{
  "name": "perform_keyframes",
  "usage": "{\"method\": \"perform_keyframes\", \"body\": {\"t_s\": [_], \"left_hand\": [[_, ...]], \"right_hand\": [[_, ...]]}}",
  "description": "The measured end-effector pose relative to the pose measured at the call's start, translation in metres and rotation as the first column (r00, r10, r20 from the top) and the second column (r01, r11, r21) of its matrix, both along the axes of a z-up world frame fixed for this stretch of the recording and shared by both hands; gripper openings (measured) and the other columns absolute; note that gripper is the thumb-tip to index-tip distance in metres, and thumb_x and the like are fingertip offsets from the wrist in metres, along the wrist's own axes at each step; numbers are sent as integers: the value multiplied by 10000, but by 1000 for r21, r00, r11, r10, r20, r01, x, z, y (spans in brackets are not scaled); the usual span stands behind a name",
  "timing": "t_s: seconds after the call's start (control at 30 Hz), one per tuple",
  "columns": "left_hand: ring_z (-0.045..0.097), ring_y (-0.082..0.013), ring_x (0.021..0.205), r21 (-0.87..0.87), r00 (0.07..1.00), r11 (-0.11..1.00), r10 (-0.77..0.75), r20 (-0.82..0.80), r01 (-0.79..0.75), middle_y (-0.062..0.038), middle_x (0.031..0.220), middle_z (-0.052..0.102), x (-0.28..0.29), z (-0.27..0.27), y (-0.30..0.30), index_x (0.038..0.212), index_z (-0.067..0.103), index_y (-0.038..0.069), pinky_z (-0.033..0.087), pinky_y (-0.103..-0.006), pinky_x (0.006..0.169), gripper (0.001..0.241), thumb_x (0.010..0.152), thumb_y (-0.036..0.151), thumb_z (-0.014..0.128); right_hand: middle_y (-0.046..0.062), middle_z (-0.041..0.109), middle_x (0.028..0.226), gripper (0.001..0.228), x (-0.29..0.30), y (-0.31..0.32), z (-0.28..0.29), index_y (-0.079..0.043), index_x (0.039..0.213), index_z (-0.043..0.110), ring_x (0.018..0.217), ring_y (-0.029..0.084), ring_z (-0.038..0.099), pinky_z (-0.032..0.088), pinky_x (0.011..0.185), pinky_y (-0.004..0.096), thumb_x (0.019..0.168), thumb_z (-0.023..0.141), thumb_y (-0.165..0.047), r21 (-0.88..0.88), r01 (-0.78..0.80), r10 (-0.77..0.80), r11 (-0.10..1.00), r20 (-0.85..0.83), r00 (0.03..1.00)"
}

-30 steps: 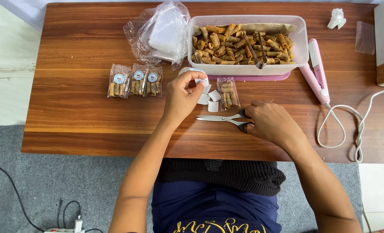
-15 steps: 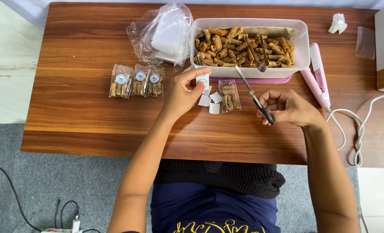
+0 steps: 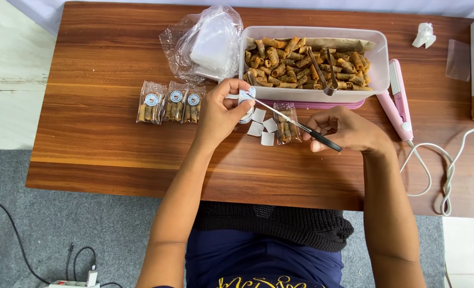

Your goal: Packing snacks into small plastic bags, sealing them with a heat sealer, and applying labels.

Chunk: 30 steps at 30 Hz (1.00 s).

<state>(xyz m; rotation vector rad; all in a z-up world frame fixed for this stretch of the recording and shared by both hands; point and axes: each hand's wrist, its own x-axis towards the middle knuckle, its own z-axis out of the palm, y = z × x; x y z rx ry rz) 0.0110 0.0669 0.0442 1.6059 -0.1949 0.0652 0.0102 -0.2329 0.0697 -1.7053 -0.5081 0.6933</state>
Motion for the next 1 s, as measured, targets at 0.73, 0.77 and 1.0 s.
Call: {"method": "perform_keyframes", "body": {"t_s": [0.73, 0.77, 1.0], "left_hand": [[668, -105, 967, -85, 989, 986, -138, 55, 142, -105, 1155, 722, 5, -13, 5, 1330, 686, 66, 664, -287, 784, 440, 905, -45, 720], [673, -114, 958, -91, 987, 983, -154, 55, 158, -119, 1195, 709, 5, -16, 4, 1334, 682, 66, 669, -297, 784, 448, 903, -51, 718], [619, -79, 907, -88, 971, 967, -238, 8, 238, -79, 1278, 662, 1, -13, 0, 1333, 692, 100, 666, -256, 775, 464, 896, -55, 716]], "right_hand": [[54, 597, 513, 323, 10, -18, -24, 28, 767, 786, 445, 88, 516, 404, 459, 209, 719, 915, -264, -51, 37, -41, 998, -70, 997], [48, 594, 521, 317, 10, -18, -25, 24, 769, 787, 451, 82, 513, 404, 462, 207, 721, 915, -262, -44, 35, -38, 998, -75, 996], [20, 574, 507, 299, 9, -12, -27, 15, 741, 783, 446, 53, 478, 375, 446, 188, 718, 917, -251, 6, 21, -20, 1000, -89, 996]]}}
